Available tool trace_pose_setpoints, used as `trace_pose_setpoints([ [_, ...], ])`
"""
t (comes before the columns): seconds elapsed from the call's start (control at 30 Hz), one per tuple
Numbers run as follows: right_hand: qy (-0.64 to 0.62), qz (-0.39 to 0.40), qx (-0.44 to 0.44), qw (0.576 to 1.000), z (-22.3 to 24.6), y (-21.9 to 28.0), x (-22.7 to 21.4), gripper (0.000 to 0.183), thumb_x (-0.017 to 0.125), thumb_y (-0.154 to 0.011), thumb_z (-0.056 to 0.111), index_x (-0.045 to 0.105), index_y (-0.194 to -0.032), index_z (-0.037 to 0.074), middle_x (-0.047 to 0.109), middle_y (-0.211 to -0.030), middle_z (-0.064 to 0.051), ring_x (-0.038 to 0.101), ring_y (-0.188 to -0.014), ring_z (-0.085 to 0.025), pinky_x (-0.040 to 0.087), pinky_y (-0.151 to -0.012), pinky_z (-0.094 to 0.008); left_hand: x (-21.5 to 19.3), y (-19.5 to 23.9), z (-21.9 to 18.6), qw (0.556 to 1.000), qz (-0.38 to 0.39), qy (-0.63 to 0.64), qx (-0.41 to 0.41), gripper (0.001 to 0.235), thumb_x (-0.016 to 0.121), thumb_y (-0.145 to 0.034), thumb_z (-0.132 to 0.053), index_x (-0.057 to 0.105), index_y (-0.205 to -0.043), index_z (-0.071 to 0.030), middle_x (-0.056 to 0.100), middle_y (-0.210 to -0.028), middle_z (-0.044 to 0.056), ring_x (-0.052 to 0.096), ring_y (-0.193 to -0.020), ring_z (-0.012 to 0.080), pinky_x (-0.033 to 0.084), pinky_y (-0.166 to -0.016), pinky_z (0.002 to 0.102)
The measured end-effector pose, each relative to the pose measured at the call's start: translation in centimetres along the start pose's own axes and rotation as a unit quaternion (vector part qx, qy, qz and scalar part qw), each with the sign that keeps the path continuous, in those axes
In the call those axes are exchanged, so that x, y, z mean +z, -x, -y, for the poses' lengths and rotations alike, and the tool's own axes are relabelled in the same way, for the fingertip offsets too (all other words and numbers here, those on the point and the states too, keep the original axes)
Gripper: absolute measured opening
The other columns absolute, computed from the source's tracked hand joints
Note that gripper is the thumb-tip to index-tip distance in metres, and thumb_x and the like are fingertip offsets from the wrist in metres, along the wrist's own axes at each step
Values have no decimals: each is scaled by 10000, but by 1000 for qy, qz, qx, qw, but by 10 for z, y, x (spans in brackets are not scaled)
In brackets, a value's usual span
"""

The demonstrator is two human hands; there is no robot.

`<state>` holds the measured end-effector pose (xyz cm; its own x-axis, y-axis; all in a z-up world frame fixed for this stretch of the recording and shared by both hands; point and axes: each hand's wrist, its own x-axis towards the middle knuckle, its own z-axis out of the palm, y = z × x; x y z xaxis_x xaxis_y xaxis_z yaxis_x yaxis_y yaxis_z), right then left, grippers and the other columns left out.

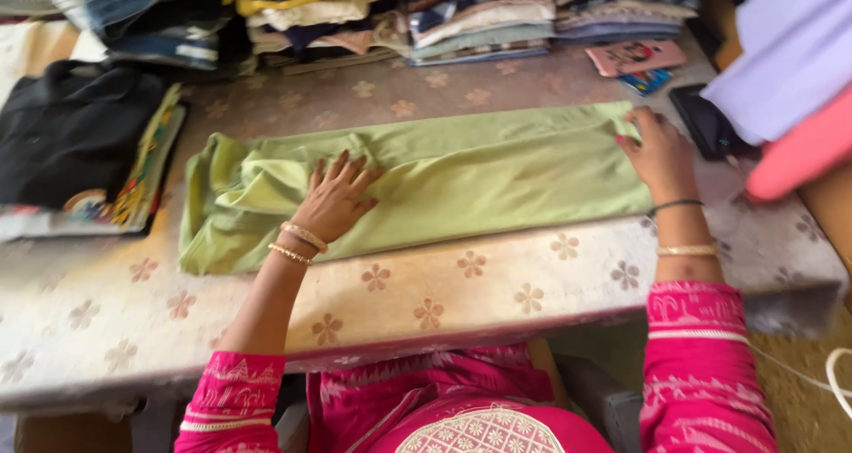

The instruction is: Fold various shirts and polo shirts on a flat surface.

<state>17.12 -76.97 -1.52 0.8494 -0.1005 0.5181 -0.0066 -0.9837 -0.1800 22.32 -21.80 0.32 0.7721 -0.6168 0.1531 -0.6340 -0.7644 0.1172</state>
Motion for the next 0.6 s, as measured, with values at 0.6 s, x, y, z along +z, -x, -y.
trace_pose_setpoints([
  [0.6, -177, 240, -172, 939, 178, -55, -34, 260, 700, -960, 283, 711, -1166, 125, 706, -1005, -78, 694, -886, -184, 575, -812, -305, -32, 67, 157, 964, -14, 144, -223, 460, 480, -1102, -530, 591, -1383, -182, 661, -1159, 224, 613, -1175, 401, 466, -1022, 501],
])
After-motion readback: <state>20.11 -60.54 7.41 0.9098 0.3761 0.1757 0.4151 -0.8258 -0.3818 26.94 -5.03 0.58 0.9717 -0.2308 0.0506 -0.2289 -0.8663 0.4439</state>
